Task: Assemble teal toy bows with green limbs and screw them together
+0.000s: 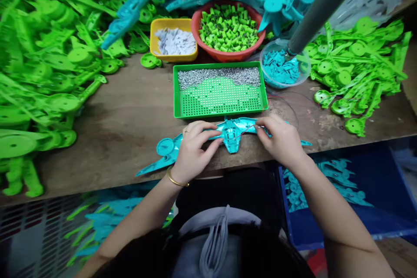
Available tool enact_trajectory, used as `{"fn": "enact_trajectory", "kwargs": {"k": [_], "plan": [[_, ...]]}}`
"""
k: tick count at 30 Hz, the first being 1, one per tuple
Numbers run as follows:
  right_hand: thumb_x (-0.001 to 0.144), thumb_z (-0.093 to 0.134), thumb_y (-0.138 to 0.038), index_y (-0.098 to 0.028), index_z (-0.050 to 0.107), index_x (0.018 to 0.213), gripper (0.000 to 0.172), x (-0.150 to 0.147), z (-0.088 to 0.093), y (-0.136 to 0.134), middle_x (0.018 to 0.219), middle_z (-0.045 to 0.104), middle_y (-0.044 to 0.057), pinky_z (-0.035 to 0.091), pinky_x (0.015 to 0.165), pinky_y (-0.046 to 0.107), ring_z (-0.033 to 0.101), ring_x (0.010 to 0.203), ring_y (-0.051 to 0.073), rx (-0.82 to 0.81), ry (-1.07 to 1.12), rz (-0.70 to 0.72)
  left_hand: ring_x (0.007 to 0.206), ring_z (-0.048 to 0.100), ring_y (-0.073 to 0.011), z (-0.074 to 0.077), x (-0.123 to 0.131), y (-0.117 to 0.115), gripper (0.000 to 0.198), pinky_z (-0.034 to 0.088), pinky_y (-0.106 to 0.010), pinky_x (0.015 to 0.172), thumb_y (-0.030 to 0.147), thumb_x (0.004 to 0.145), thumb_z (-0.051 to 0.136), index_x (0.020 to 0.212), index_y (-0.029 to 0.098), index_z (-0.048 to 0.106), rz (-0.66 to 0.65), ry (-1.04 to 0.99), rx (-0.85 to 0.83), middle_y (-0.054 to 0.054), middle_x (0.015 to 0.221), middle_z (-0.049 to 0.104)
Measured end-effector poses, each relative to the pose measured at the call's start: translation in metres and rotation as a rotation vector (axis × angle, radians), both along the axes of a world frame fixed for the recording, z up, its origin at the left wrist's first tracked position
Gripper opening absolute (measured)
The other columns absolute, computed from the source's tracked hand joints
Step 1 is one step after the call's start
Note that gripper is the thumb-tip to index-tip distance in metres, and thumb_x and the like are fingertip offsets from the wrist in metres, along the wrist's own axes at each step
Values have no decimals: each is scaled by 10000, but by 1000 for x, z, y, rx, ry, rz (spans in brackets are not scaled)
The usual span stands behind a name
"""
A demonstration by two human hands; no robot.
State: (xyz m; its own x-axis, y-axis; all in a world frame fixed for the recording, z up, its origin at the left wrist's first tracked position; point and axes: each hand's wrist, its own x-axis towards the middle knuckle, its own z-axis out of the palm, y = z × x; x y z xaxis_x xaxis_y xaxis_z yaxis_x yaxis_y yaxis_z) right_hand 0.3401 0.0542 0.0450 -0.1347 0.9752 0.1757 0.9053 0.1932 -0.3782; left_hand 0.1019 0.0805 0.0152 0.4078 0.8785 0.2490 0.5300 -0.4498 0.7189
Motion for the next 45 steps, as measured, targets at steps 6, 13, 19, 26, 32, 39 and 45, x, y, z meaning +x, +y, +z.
{"fn": "enact_trajectory", "kwargs": {"k": [6, 13, 19, 26, 32, 39, 45], "plan": [[930, 461, -288, -191, 676, 923, 236, -4, 0, 3, 804, 659, 46, 348, 564, 260, 603, 725, 146, 103, -326, 6, 1036, 578, -222, -4, -2, 1, 91, 417, -411, 933, 247, 883, 606, 890, 198, 682, -5, 2, 11, -60, 1003, 669], [912, 473, -290, -181, 675, 910, 230, -17, -11, 5, 830, 673, 53, 280, 539, 272, 580, 694, 143, 18, -333, -26, 1047, 567, -224, -4, -1, 0, 84, 432, -413, 932, 233, 878, 612, 853, 193, 681, -11, 3, -7, -64, 1009, 661], [870, 504, -345, -179, 579, 731, 229, -15, -1, 13, 687, 607, 27, 298, 557, 257, 509, 602, 130, -262, 6, -59, 1059, 561, -231, -5, -1, 0, 77, 430, -418, 938, 230, 871, 620, 852, 189, 683, -23, 13, -16, -69, 1017, 660], [855, 487, -413, -193, 510, 630, 316, -14, 7, 20, 538, 503, -12, 253, 536, 262, 407, 504, 111, -432, 98, -165, 1066, 562, -235, -4, -2, -2, 72, 414, -428, 940, 236, 865, 628, 830, 199, 679, -37, 57, -26, -67, 1045, 652], [887, 454, -374, -200, 532, 661, 296, -25, 1, 17, 613, 571, 24, 228, 561, 285, 477, 582, 149, -416, -75, -142, 1047, 566, -240, -3, -4, -8, 78, 433, -424, 929, 239, 864, 624, 851, 190, 684, -47, 69, -37, -77, 1061, 638], [901, 434, -349, -195, 598, 714, 292, -29, 4, 17, 713, 668, 71, 206, 556, 303, 562, 635, 187, -405, -230, -143, 1058, 554, -247, -5, -5, -11, 72, 434, -436, 932, 252, 856, 638, 846, 199, 686, -32, 112, -38, -75, 1069, 630], [878, 434, -365, -199, 554, 625, 325, -28, 8, 16, 585, 588, 45, 186, 545, 302, 474, 546, 156, -442, -194, -182, 1059, 550, -247, -5, -5, -13, 66, 430, -431, 927, 246, 857, 639, 843, 196, 680, -37, 118, -36, -75, 1066, 625]]}}
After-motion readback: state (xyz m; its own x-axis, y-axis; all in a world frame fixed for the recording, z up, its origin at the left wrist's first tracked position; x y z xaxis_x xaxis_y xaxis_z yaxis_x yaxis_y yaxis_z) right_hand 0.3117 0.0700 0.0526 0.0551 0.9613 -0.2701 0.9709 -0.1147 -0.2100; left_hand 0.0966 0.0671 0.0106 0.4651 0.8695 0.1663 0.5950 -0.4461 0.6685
